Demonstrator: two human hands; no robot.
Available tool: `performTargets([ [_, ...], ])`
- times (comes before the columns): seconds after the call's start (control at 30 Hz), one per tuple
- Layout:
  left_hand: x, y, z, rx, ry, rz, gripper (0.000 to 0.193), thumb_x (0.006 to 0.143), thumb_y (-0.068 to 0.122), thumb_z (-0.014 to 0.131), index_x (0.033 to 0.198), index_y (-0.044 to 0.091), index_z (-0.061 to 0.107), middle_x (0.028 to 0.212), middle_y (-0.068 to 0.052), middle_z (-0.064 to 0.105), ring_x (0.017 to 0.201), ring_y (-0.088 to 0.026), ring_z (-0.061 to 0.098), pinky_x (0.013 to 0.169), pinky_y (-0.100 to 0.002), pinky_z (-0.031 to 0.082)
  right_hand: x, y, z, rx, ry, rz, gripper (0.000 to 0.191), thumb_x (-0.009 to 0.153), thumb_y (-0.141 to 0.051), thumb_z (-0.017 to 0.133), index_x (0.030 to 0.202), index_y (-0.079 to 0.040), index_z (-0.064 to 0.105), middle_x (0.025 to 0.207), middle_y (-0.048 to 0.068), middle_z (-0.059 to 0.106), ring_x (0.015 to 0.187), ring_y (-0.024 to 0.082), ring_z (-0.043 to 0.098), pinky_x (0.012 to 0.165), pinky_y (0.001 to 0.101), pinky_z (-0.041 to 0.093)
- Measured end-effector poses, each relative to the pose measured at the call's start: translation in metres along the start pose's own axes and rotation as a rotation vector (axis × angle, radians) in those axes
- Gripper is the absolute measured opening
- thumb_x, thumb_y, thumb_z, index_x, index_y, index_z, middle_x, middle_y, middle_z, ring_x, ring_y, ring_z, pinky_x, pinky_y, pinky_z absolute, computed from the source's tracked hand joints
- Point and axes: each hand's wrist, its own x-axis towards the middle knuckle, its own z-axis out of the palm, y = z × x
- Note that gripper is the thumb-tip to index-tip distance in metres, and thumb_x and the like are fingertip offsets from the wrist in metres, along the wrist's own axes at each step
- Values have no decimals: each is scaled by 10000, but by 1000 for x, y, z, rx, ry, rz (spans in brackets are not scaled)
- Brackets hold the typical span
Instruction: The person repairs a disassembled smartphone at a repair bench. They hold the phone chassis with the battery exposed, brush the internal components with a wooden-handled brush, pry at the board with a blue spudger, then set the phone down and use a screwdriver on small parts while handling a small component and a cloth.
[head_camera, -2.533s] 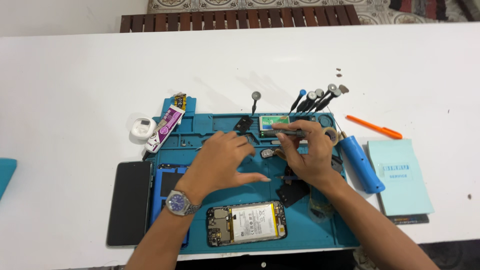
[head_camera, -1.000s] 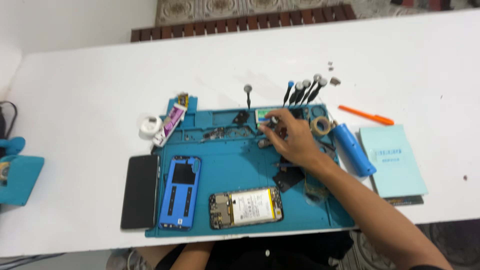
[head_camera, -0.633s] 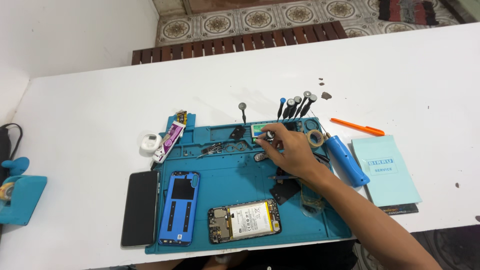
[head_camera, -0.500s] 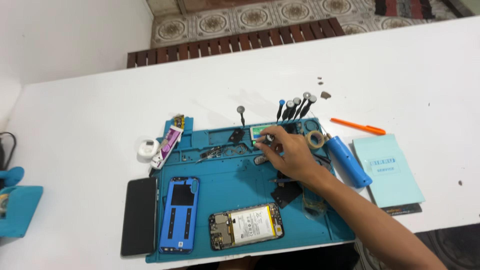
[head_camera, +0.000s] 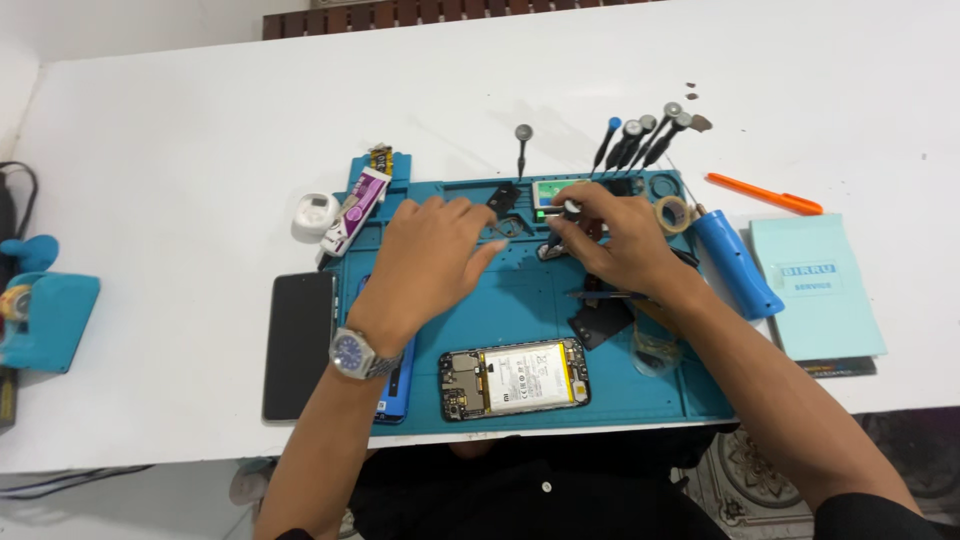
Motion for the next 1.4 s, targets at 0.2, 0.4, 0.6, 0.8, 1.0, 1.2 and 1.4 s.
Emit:
performTargets([
  [0.2,3,-20,23,48,44,109,178,952,277,681,1008,120,743,870,-31,696,811,-240,631,738,-410,473,-1,5,4,48,-4,13,196,956,-106,739,1106,-35,633,713,55,695,581,114,684,500,255,511],
  [0.4,0,-25,32,-118,64,156,156,924,252,747,986,109,757,828,-35,702,766,-237,634,670,-389,481,-4,11,9,61,3,18,197,967,-101,745,1106,-23,629,725,53,684,599,116,690,525,258,511],
  [0.6,2,-15,51,-251,-3,191,242,867,302,787,1002,105,749,833,-37,703,790,-233,666,726,-389,529,-4,11,9,17,-15,2,192,949,-76,756,1091,-18,641,722,59,682,589,114,671,527,253,505],
  [0.8,5,-10,53,-278,-74,166,361,754,382,855,943,88,769,799,-36,692,774,-232,647,713,-400,512,-8,6,12,75,71,4,191,957,-60,744,1102,-8,631,817,79,719,686,122,717,582,246,546],
  [1.0,6,-12,61,-253,-40,155,225,802,333,842,838,119,784,788,-4,678,778,-211,621,714,-392,496,-10,7,13,120,94,-23,193,980,-71,729,1119,-1,615,885,93,731,751,140,743,690,262,618],
  [1.2,10,-12,61,-312,-21,96,191,775,288,857,809,125,764,784,22,703,748,-194,610,720,-383,478,-13,9,9,156,152,-69,192,1021,-79,701,1150,13,593,951,91,742,869,158,781,732,256,643],
  [1.4,12,-13,61,-386,-27,25,173,743,238,873,804,123,759,748,18,721,725,-191,604,755,-373,489,-13,7,8,125,175,-129,189,1004,-85,719,1125,3,603,952,104,733,828,155,765,711,255,644],
])
